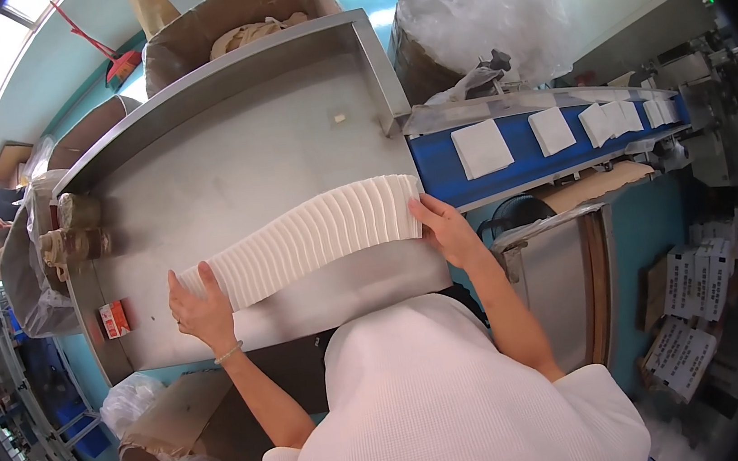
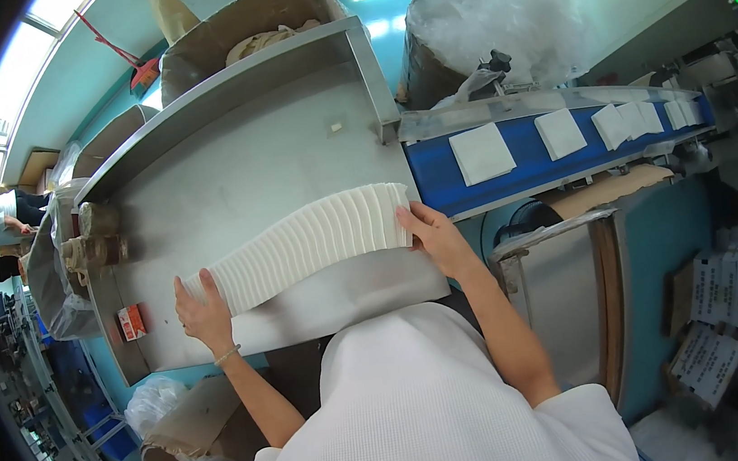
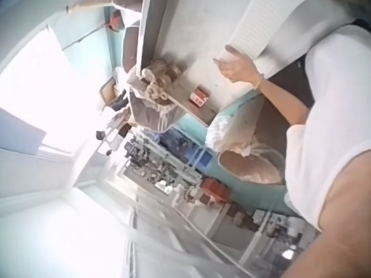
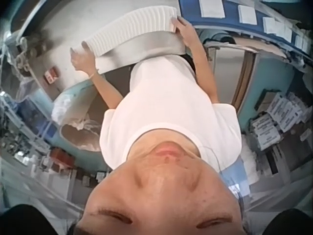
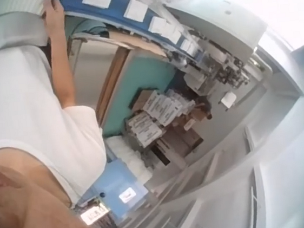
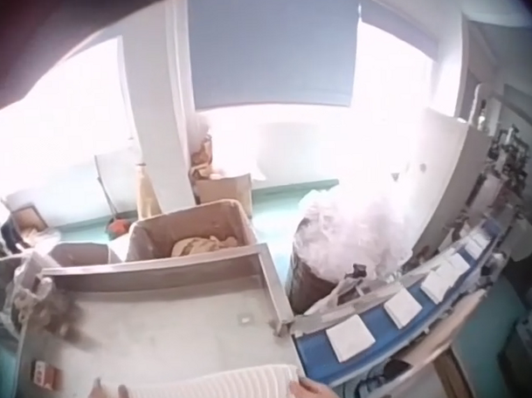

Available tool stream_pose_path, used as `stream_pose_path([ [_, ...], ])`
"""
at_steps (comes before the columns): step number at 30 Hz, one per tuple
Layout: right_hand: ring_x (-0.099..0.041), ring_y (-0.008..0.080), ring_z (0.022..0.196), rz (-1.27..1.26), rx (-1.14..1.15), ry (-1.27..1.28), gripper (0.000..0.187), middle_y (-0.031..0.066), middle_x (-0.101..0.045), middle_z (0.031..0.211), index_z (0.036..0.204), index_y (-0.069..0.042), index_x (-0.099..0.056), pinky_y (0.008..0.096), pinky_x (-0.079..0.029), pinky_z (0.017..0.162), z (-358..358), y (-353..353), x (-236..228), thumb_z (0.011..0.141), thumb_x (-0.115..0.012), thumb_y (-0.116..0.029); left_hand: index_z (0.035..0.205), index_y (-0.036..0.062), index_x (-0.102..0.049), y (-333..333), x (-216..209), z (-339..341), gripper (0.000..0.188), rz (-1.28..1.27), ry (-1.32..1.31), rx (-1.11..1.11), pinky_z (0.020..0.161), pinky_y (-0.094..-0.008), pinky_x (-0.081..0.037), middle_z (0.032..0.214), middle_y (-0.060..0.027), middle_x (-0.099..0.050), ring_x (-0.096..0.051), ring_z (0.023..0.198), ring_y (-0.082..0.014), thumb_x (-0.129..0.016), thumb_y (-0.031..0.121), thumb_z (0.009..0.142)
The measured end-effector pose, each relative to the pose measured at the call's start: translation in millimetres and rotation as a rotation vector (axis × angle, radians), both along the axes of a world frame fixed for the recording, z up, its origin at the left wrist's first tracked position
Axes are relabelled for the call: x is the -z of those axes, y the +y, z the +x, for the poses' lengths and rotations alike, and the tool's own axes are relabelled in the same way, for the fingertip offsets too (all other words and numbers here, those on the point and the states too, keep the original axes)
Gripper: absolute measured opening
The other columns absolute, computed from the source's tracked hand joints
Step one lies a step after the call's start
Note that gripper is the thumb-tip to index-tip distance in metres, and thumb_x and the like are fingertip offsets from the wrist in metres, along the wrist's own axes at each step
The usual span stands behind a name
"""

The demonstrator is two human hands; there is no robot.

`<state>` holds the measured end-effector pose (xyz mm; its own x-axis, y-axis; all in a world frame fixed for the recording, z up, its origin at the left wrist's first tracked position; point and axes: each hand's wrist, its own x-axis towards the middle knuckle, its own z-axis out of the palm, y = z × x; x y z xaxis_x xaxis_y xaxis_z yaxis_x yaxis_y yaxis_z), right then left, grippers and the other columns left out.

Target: Taking stacks of square paper products and placing them into a machine feeder on a production line.

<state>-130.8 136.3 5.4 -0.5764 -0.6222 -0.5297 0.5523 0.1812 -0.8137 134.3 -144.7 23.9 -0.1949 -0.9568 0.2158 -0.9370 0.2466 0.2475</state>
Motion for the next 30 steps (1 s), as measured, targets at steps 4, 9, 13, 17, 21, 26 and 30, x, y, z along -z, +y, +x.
stream_pose_path([
  [4, -0.055, 0.0067, 0.078, -0.021, -0.025, -0.187, 0.035, -0.0008, -0.064, 0.095, 0.116, -0.006, -0.062, 0.0232, -0.045, 0.068, -8, 24, 6, 0.098, -0.059, -0.036, 0.141, 0.0107, -0.045, 0, 6, 1, 0.072, -0.002, -0.011, -0.006, 0.099, -0.0549, -0.037, 0.13, -0.02, -0.054, -0.05, 0.121, -0.0392, -0.053, 0.062, 0.091],
  [9, -0.055, 0.007, 0.075, 0.103, 0.047, 0.027, 0.036, -0.0015, -0.063, 0.09, 0.111, -0.007, -0.063, 0.0233, -0.046, 0.067, -9, 8, -2, 0.098, -0.058, -0.041, 0.14, 0.0096, -0.047, 0, 5, -3, 0.072, -0.039, -0.004, 0.023, 0.098, -0.0549, -0.039, 0.127, -0.0223, -0.056, -0.053, 0.118, -0.0413, -0.05, 0.063, 0.092],
  [13, -0.057, 0.0087, 0.077, 0.135, 0.103, 0.055, 0.035, -0.0005, -0.064, 0.09, 0.111, -0.007, -0.063, 0.0251, -0.047, 0.068, -2, -6, -1, 0.099, -0.057, -0.039, 0.14, 0.0101, -0.046, 1, 2, -4, 0.071, 0.005, -0.02, -0.018, 0.098, -0.0543, -0.038, 0.13, -0.019, -0.054, -0.049, 0.122, -0.0385, -0.053, 0.061, 0.091],
  [17, -0.063, 0.0136, 0.086, 0.059, 0.124, -0.213, 0.028, 0.0044, -0.066, 0.1, 0.121, -0.003, -0.058, 0.0283, -0.052, 0.072, -4, 20, 7, 0.096, -0.057, -0.016, 0.14, 0.01, -0.045, 4, 3, -4, 0.07, 0.005, -0.007, -0.004, 0.098, -0.0546, -0.037, 0.131, -0.0186, -0.053, -0.049, 0.122, -0.0387, -0.054, 0.06, 0.091],
  [21, -0.064, 0.0125, 0.086, -0.035, 0.381, -0.104, 0.033, 0.0075, -0.066, 0.104, 0.117, -0.001, -0.058, 0.0264, -0.053, 0.076, -25, 21, 12, 0.098, -0.061, -0.028, 0.141, 0.0102, -0.045, 4, 3, -7, 0.07, 0.011, 0.005, 0.029, 0.098, -0.0546, -0.037, 0.13, -0.0184, -0.053, -0.049, 0.122, -0.0388, -0.054, 0.059, 0.092],
  [26, -0.057, 0.0093, 0.085, 0.037, 0.056, 0.212, 0.037, 0.0031, -0.065, 0.097, 0.116, -0.001, -0.061, 0.0252, -0.046, 0.077, -4, -11, 2, 0.098, -0.06, -0.034, 0.141, 0.0097, -0.045, 7, -1, -12, 0.071, 0.02, -0.004, 0.023, 0.099, -0.0543, -0.036, 0.131, -0.0182, -0.053, -0.048, 0.123, -0.0382, -0.054, 0.059, 0.092],
  [30, -0.061, 0.0115, 0.089, 0.097, -0.071, -0.166, 0.032, 0.0015, -0.066, 0.1, 0.121, -0.005, -0.06, 0.0264, -0.049, 0.074, -5, 11, -1, 0.099, -0.059, -0.028, 0.141, 0.0092, -0.046, 8, 0, -12, 0.071, 0.026, 0.005, 0.0, 0.1, -0.054, -0.035, 0.131, -0.0185, -0.052, -0.048, 0.123, -0.038, -0.054, 0.059, 0.091],
])
